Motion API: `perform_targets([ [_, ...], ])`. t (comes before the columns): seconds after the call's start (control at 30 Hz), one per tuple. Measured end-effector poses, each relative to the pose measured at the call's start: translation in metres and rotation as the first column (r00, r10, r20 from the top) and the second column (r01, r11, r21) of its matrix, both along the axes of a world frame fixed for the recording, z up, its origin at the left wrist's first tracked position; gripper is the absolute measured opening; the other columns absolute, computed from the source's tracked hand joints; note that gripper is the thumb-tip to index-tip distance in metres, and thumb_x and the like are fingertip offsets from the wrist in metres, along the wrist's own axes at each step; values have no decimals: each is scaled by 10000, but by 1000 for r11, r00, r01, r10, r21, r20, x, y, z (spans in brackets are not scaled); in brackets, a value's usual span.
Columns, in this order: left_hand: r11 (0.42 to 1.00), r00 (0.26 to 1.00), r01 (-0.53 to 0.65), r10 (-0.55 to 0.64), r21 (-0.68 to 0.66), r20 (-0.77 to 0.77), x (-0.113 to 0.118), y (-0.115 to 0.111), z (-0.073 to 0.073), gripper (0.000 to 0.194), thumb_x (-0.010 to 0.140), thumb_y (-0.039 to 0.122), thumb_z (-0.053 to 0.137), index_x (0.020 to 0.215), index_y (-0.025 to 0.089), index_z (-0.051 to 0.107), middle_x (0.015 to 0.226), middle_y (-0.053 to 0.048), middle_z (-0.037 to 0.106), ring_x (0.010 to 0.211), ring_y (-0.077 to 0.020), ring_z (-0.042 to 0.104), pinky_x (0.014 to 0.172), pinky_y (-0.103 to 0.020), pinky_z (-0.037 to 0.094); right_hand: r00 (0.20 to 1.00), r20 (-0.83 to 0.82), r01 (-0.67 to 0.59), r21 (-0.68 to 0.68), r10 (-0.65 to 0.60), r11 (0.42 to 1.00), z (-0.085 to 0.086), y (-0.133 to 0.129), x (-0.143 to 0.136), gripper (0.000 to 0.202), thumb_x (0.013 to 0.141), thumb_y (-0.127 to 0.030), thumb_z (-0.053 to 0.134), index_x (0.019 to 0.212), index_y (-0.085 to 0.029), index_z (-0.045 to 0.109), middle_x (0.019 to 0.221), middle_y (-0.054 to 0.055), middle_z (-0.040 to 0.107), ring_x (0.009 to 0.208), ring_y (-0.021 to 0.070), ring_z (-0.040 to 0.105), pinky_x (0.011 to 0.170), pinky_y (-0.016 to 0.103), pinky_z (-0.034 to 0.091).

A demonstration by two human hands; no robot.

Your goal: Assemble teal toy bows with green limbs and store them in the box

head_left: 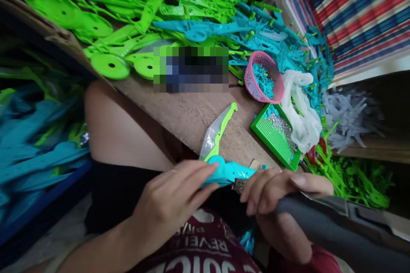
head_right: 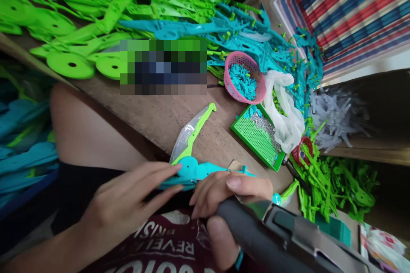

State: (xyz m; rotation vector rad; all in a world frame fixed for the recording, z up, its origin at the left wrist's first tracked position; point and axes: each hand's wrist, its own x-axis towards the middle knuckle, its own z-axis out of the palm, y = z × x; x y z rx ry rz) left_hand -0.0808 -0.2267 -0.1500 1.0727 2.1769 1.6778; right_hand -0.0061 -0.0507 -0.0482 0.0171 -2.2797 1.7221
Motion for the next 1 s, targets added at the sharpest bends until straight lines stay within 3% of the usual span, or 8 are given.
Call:
perform_targets([
  [0.07, 970, 968, -219, 229, -102, 102, 0, -6, -6, 368, 868, 421, 721, 1188, 247, 667, 1123, -60, 691, 950, -220, 711, 837, -334, 609, 994, -78, 78, 5, -77, 997, -8, -1, -5, 319, 957, -436, 561, 1255, -353, 483, 604, -84, 531, 474, 142, 594, 538, 311, 593],
  [0.13, 956, 898, -232, 281, -179, 338, 0, -7, -12, 469, 811, 513, 730, 1161, 215, 642, 1087, -75, 689, 899, -230, 712, 751, -344, 620, 975, -185, 120, -12, -120, 993, -19, -6, -17, 349, 937, -361, 576, 1267, -346, 461, 607, -88, 527, 456, 138, 583, 511, 297, 578],
  [0.23, 991, 681, -17, 110, -135, 724, 1, -3, -17, 457, 800, 557, 690, 1072, 193, 638, 948, -65, 730, 876, -242, 728, 764, -360, 620, 942, -293, 153, -52, -162, 987, -37, -17, -36, 325, 942, -325, 548, 1248, -340, 439, 583, -106, 448, 392, 112, 504, 439, 248, 524],
  [0.37, 996, 470, 94, -44, 0, 882, 6, 4, -19, 416, 808, 570, 681, 974, 189, 662, 887, -56, 734, 871, -243, 716, 795, -357, 596, 926, -358, 111, -48, -120, 993, -51, -24, -43, 322, 927, -252, 540, 1229, -301, 442, 605, -102, 401, 397, 90, 465, 402, 208, 452],
  [0.47, 996, 452, 87, -58, 21, 890, 11, 6, -23, 487, 796, 650, 682, 936, 184, 654, 863, -48, 700, 798, -217, 674, 737, -333, 581, 970, -243, -27, -15, 23, 1000, -55, -16, -35, 380, 911, -179, 543, 1259, -291, 439, 665, -70, 488, 502, 114, 558, 483, 244, 507],
  [0.57, 994, 436, 110, -67, 21, 897, 12, 4, -29, 610, 728, 751, 707, 943, 183, 655, 830, -44, 672, 747, -205, 638, 691, -329, 577, 988, -155, -14, -55, 5, 998, -66, -11, -29, 335, 896, -217, 581, 1213, -277, 491, 664, -55, 533, 503, 116, 551, 483, 247, 494],
  [0.77, 997, 376, 44, -78, 67, 923, 12, 3, -29, 608, 676, 733, 788, 924, 189, 679, 882, -54, 678, 890, -237, 655, 803, -361, 588, 943, -331, -124, -244, 38, 962, -83, -19, -48, 135, 866, -376, 632, 916, -265, 574, 564, -60, 485, 362, 92, 423, 370, 232, 367],
  [1.0, 997, 366, -56, 72, -55, 928, 8, 3, -21, 682, 577, 746, 842, 939, 187, 692, 905, -64, 721, 889, -256, 712, 790, -354, 603, 958, -233, -199, -112, 169, 974, -50, 12, -41, 325, 810, -281, 681, 1114, -310, 570, 635, -55, 593, 470, 144, 573, 451, 269, 482],
])
